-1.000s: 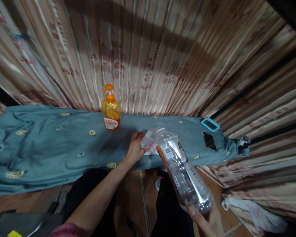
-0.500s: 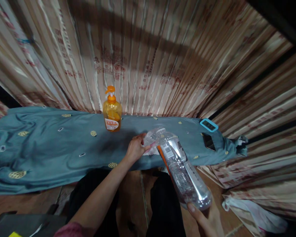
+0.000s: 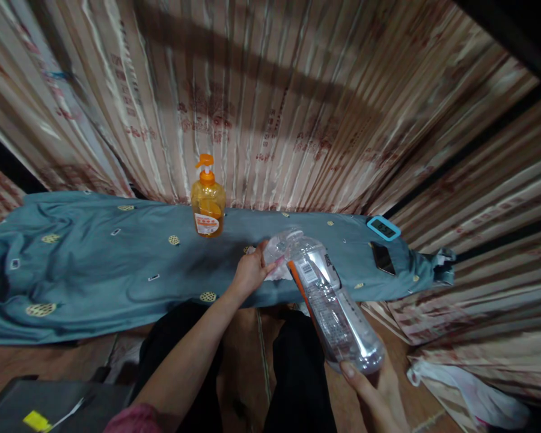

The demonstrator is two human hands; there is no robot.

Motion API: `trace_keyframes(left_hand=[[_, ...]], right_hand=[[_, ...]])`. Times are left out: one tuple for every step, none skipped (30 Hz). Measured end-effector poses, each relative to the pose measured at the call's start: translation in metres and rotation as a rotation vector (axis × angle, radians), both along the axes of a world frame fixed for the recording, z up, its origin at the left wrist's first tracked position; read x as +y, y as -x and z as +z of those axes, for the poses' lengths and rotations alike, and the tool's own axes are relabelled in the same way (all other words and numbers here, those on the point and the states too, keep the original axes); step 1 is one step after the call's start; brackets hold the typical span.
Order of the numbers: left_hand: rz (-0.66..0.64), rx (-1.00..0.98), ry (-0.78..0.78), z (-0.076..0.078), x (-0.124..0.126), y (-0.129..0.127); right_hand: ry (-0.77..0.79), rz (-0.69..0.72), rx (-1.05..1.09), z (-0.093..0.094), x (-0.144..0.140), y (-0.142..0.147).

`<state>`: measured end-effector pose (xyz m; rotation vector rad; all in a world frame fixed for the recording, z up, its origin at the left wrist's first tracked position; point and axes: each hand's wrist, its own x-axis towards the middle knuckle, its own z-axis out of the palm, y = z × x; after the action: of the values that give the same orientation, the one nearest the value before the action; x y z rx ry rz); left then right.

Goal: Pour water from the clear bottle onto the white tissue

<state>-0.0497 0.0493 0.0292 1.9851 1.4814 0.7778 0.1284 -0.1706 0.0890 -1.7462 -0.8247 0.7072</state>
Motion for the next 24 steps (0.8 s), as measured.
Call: trace_keyframes(left_hand=[[0.001,-0.004,0.003,0.000,0.000,0.000],[0.000,-0.006,0.007,0.000,-0.001,0.000],[-0.001,-0.003,0.012,0.000,-0.001,0.001],[-0.003,0.003,0.013,0.000,-0.002,0.002],[-0.005,0.013,0.007,0.001,-0.002,0.003],[-0.003,0.027,-0.011,0.001,-0.003,0.004],[0.000,0.041,-0.036,0.001,-0.003,0.005],[0.008,0.053,-0.068,0.001,-0.003,0.006],[0.015,0.060,-0.103,0.000,-0.003,0.007],[0.021,0.058,-0.141,-0.001,-0.003,0.008],[0.025,0.048,-0.175,-0.003,-0.003,0.008],[0.027,0.030,-0.208,-0.006,-0.002,0.008],[0.025,0.006,-0.239,-0.009,0.000,0.008],[0.020,-0.018,-0.265,-0.012,0.001,0.008],[0.016,-0.042,-0.281,-0.015,0.002,0.007],[0.012,-0.062,-0.291,-0.017,0.004,0.007],[0.010,-0.079,-0.295,-0.019,0.005,0.006],[0.010,-0.093,-0.296,-0.020,0.005,0.005],[0.010,-0.106,-0.295,-0.021,0.006,0.004],[0.013,-0.118,-0.293,-0.021,0.006,0.003],[0.016,-0.131,-0.290,-0.021,0.005,0.002],[0.020,-0.144,-0.288,-0.021,0.005,0.001],[0.024,-0.157,-0.286,-0.020,0.004,0.000],[0.028,-0.167,-0.284,-0.020,0.003,-0.002]], right_hand=[[-0.005,0.001,-0.002,0.000,0.000,0.000],[-0.011,0.002,0.004,-0.001,0.000,-0.001],[-0.015,0.004,0.018,-0.001,0.000,-0.001],[-0.018,0.008,0.033,-0.001,0.000,-0.001],[-0.021,0.010,0.039,-0.002,-0.001,-0.001],[-0.022,0.011,0.038,-0.002,-0.001,-0.001],[-0.020,0.013,0.035,-0.002,-0.001,-0.002],[-0.018,0.011,0.035,-0.002,0.000,-0.002],[-0.016,0.008,0.035,-0.002,0.000,-0.002],[-0.015,0.007,0.036,-0.002,0.000,-0.003],[-0.013,0.009,0.039,-0.002,0.001,-0.003],[-0.016,0.012,0.044,-0.002,0.001,-0.003],[-0.023,0.016,0.047,-0.001,0.002,-0.003],[-0.031,0.025,0.050,0.000,0.002,-0.002],[-0.037,0.034,0.056,0.000,0.003,-0.002],[-0.042,0.039,0.064,0.001,0.003,-0.001],[-0.044,0.039,0.070,0.002,0.004,0.000],[-0.045,0.037,0.076,0.003,0.005,0.000],[-0.044,0.032,0.082,0.003,0.005,0.001],[-0.043,0.026,0.086,0.004,0.006,0.001],[-0.045,0.021,0.090,0.004,0.006,0.002],[-0.047,0.025,0.093,0.004,0.007,0.002],[-0.048,0.029,0.093,0.004,0.007,0.002],[-0.050,0.030,0.096,0.003,0.007,0.001]])
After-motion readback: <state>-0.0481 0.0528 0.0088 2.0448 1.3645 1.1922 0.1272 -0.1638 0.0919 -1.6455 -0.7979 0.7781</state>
